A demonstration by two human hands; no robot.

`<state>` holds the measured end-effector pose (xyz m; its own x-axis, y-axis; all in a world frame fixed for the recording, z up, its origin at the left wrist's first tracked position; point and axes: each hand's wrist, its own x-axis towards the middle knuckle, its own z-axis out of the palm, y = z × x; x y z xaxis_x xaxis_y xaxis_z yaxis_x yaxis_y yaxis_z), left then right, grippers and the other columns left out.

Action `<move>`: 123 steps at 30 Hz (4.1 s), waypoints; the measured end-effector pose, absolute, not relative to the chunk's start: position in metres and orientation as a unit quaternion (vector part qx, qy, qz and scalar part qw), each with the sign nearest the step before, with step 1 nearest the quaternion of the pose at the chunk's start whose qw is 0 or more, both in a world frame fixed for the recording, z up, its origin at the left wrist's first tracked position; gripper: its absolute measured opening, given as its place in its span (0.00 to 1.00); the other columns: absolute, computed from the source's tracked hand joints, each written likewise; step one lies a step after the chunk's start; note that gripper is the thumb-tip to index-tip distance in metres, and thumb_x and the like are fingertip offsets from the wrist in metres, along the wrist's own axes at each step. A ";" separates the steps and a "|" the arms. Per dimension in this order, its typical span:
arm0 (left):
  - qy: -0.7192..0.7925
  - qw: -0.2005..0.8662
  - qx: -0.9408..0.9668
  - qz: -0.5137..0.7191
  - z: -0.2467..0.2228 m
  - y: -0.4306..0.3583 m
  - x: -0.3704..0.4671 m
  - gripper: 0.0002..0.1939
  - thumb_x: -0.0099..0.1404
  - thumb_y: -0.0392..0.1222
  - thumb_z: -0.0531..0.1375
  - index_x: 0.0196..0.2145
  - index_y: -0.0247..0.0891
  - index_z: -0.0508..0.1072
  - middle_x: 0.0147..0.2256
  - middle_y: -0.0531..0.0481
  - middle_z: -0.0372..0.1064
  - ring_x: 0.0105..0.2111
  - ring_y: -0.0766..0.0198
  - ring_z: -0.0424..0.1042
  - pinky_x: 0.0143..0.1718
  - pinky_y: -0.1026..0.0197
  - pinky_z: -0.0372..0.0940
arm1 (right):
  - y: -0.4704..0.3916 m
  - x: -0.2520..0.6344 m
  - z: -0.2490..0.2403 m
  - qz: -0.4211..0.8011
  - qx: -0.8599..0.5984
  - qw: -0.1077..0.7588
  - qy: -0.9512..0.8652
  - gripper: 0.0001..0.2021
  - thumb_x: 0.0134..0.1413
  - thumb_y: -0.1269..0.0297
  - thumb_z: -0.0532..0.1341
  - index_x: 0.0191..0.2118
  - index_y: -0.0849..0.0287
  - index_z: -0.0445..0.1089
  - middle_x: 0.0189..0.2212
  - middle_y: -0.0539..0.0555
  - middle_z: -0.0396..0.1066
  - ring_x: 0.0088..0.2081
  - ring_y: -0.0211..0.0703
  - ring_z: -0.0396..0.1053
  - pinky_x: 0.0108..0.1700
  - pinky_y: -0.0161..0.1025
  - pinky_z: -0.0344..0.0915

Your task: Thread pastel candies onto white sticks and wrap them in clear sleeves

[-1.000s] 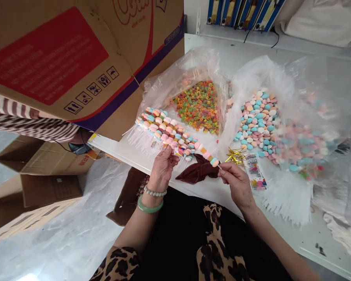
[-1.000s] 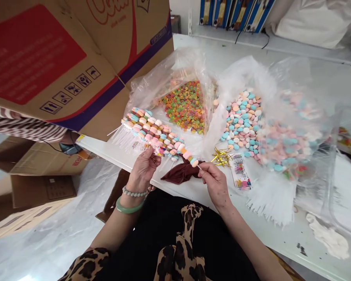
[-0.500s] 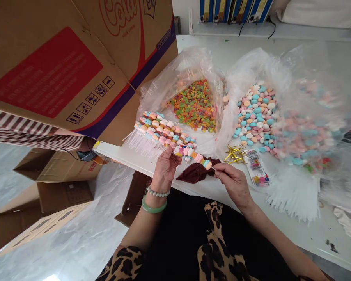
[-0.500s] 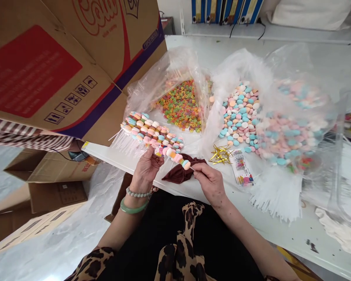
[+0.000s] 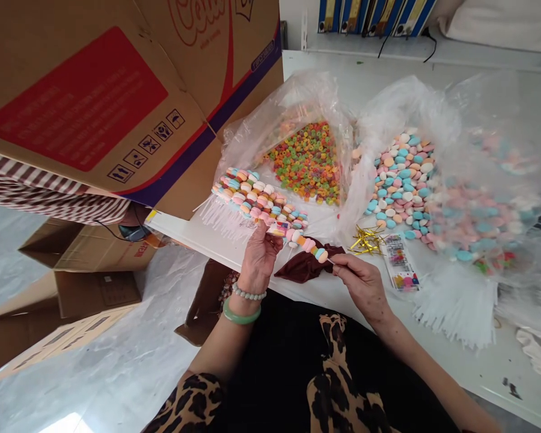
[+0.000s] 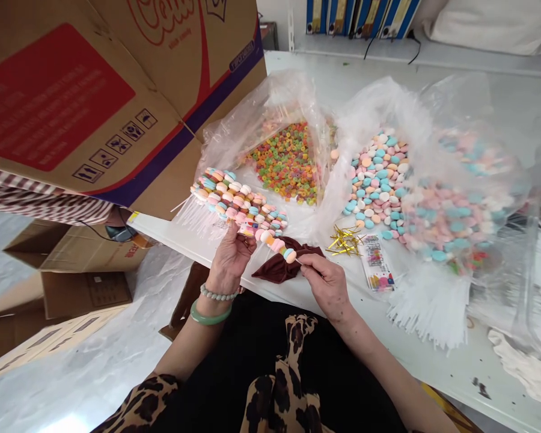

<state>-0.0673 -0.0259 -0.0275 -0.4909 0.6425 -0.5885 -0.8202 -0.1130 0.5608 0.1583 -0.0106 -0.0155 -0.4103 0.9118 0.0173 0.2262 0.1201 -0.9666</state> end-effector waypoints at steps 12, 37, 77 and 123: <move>0.515 0.422 0.037 0.745 -0.037 -0.030 -0.067 0.16 0.53 0.50 0.70 0.29 0.36 0.73 0.26 0.54 0.71 0.22 0.71 0.67 0.23 0.66 0.59 | -0.011 0.158 -0.014 0.437 -0.444 0.336 -0.706 0.08 0.56 0.64 0.60 0.38 0.52 0.78 0.36 0.52 0.78 0.37 0.45 0.74 0.43 0.42 0.69; 0.501 0.529 0.067 0.681 -0.037 -0.034 -0.076 0.18 0.49 0.48 0.72 0.26 0.34 0.71 0.18 0.51 0.69 0.18 0.65 0.71 0.20 0.66 0.61 | -0.005 0.161 -0.023 0.635 -0.477 0.342 -0.503 0.06 0.45 0.66 0.65 0.32 0.57 0.77 0.20 0.48 0.67 0.21 0.35 0.57 0.23 0.34 0.52; 0.446 0.579 0.076 0.678 -0.049 -0.033 -0.074 0.14 0.49 0.42 0.72 0.31 0.34 0.75 0.35 0.48 0.76 0.30 0.62 0.75 0.34 0.55 0.75 | 0.003 0.157 -0.030 0.720 -0.493 0.285 -0.396 0.09 0.37 0.65 0.67 0.30 0.60 0.77 0.16 0.48 0.65 0.19 0.33 0.56 0.19 0.31 0.43; 0.378 0.597 -0.157 0.690 -0.044 -0.019 -0.068 0.03 0.67 0.38 0.59 0.37 0.37 0.73 0.32 0.49 0.77 0.32 0.64 0.77 0.34 0.62 0.73 | -0.012 0.164 -0.032 0.592 -0.478 0.375 -0.529 0.07 0.47 0.66 0.67 0.35 0.53 0.80 0.28 0.49 0.75 0.26 0.37 0.65 0.27 0.35 0.62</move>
